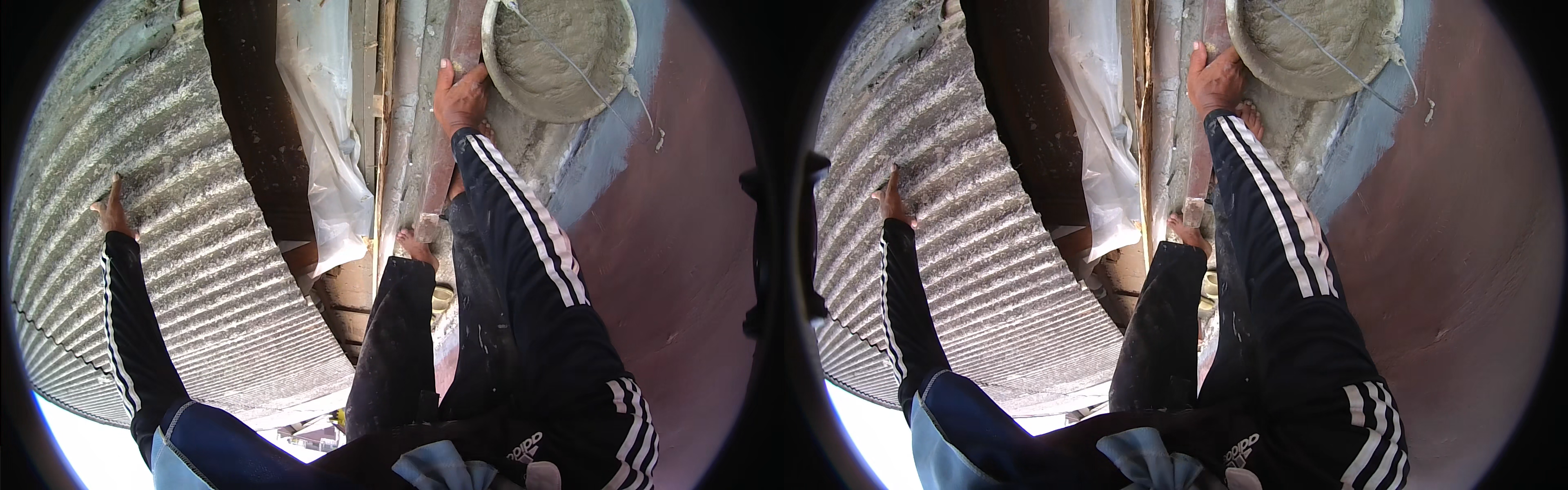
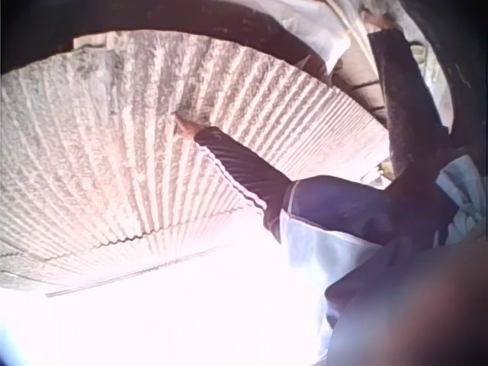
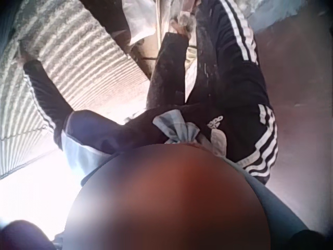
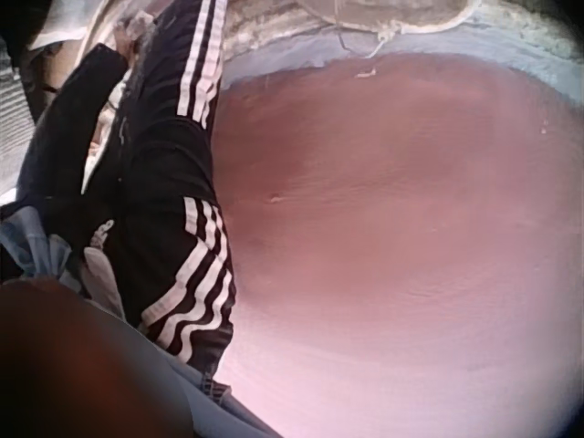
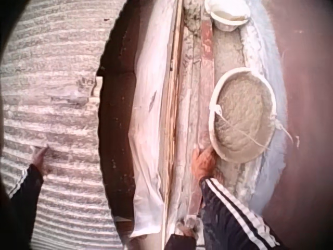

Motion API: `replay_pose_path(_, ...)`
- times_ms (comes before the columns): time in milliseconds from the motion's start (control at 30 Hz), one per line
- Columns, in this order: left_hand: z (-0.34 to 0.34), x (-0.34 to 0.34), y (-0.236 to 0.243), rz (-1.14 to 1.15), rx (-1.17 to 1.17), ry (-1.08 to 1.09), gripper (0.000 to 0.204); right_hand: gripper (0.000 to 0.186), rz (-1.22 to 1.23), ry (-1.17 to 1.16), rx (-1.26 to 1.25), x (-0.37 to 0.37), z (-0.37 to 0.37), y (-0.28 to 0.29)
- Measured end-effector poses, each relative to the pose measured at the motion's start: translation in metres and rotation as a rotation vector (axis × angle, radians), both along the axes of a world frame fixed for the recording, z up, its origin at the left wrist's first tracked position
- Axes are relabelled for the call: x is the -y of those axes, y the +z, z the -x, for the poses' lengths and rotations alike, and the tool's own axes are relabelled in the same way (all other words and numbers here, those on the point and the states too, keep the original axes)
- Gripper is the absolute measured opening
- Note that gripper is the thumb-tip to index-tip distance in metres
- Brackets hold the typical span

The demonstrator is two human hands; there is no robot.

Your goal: The person scoops wet cement from a bucket with a trowel and applies it to a narrow gap between a corrugated roof and a wall. They repeatedly transfer cement and smooth it along the joint, occasionally moving the bucket and trowel to adjust their position.

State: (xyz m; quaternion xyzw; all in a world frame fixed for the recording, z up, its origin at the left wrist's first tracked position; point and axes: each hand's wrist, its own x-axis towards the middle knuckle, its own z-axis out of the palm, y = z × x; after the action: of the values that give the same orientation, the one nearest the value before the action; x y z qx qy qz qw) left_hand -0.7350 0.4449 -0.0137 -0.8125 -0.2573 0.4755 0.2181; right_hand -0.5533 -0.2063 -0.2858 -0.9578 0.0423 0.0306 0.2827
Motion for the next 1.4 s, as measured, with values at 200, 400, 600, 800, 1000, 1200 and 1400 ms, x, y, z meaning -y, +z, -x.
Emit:
replay_pose_path(200, 0.014, -0.008, -0.002, 0.081, 0.241, 0.167, 0.146, 0.074, 0.016, 0.006, -0.095, 0.002, 0.0, -0.004)
replay_pose_path(400, 0.02, -0.016, 0.006, 0.131, 0.087, -0.042, 0.143, 0.073, -0.026, 0.019, -0.213, 0.001, -0.001, 0.01)
replay_pose_path(600, 0.007, -0.001, 0.01, 0.054, -0.039, -0.096, 0.139, 0.078, -0.11, -0.025, -0.323, 0.0, -0.003, 0.018)
replay_pose_path(800, 0.006, 0.004, 0.007, 0.019, -0.029, 0.011, 0.137, 0.083, -0.035, -0.039, -0.245, -0.003, -0.007, 0.016)
replay_pose_path(1000, 0.029, -0.005, -0.006, -0.015, 0.029, 0.032, 0.103, 0.081, 0.017, -0.06, -0.208, -0.009, -0.012, 0.028)
replay_pose_path(1200, 0.044, -0.022, -0.025, 0.027, 0.419, 0.517, 0.068, 0.091, 0.071, -0.039, -0.323, -0.009, -0.016, 0.036)
replay_pose_path(1400, 0.019, 0.008, -0.026, 0.054, 1.198, 1.138, 0.1, 0.086, 0.128, 0.016, -0.166, -0.004, -0.012, 0.024)
